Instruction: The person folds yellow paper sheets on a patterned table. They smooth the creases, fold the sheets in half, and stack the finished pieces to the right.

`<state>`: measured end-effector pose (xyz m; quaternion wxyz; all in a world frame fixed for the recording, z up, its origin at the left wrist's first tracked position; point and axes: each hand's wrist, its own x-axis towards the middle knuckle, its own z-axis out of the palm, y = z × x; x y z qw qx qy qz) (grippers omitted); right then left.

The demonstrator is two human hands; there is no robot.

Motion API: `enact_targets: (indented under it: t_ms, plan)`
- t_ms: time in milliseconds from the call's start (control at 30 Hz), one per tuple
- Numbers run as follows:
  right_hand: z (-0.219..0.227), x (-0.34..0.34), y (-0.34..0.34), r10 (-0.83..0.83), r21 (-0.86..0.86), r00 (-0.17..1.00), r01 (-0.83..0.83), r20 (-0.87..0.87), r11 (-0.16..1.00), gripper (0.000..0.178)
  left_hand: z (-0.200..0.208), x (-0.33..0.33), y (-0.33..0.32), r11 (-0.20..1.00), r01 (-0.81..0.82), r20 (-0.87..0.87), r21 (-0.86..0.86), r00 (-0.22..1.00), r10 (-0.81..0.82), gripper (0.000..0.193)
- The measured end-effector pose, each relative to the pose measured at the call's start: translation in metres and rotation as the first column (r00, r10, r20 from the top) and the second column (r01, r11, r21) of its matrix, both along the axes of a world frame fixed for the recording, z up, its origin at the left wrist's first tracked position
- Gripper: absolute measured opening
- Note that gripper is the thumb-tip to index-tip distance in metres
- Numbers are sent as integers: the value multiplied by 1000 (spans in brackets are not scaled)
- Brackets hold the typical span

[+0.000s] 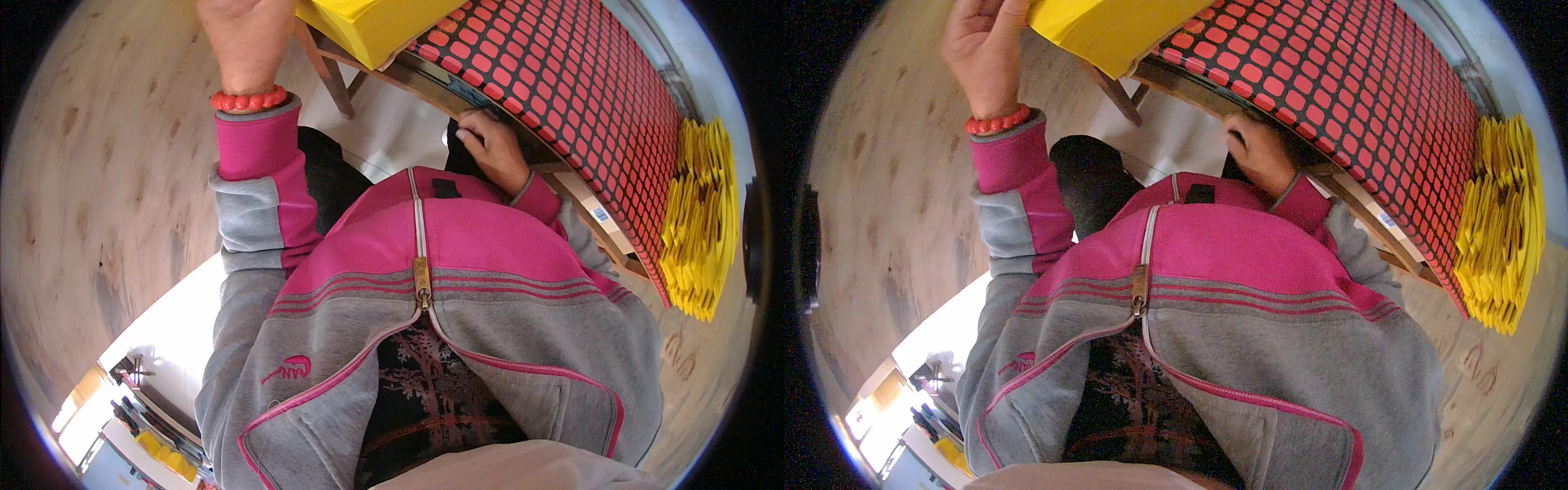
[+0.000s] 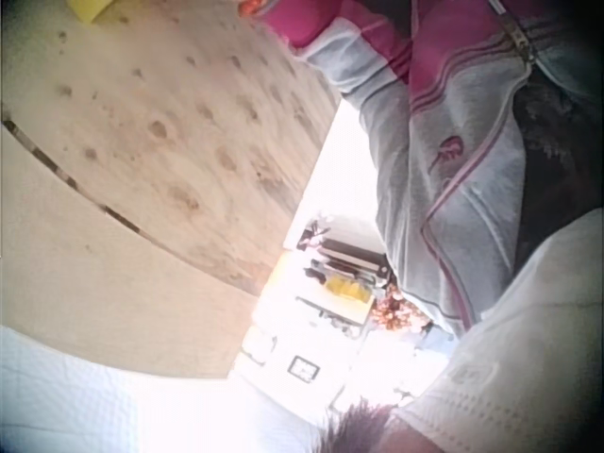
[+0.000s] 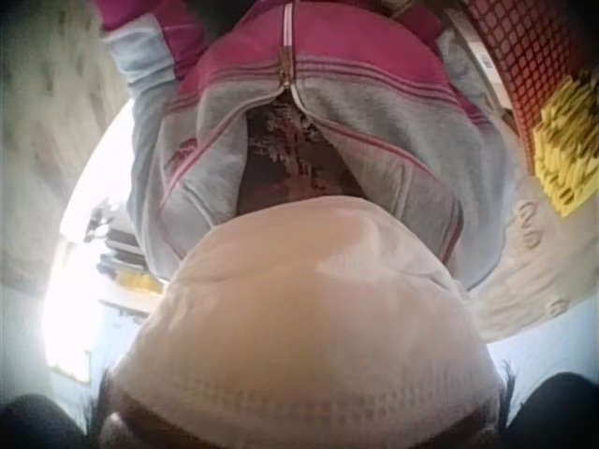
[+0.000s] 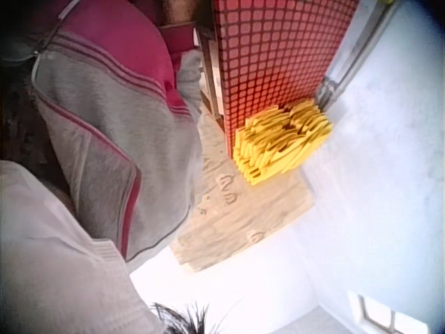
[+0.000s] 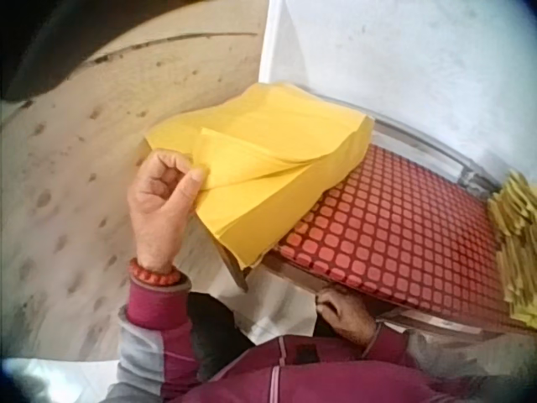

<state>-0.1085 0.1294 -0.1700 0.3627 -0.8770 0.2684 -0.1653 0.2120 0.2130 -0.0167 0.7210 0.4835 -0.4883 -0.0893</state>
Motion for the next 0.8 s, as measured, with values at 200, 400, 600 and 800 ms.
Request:
enact_targets:
  t_ms: [200, 400, 600, 800]
  plan:
    - [-61, -5, -60, -373, -875, 927, 158, -28, 458, 35, -2, 3, -1, 997, -46, 32, -56, 998, 48, 13]
    - [-91, -8, -76, -461, -768, 876, 390, 139, 508, 36, 5, 1, 8, 998, -33, 252, 58, 968, 18, 12]
    - [-54, -5, -49, -412, -688, 905, 368, 109, 626, 37, 17, 0, 10, 995, 51, 345, 81, 936, -76, 13]
    - [73, 4, 8, 348, -4, 937, -348, 27, 938, 19, 23, 2, 15, 981, 120, 288, 155, 944, -161, 18]
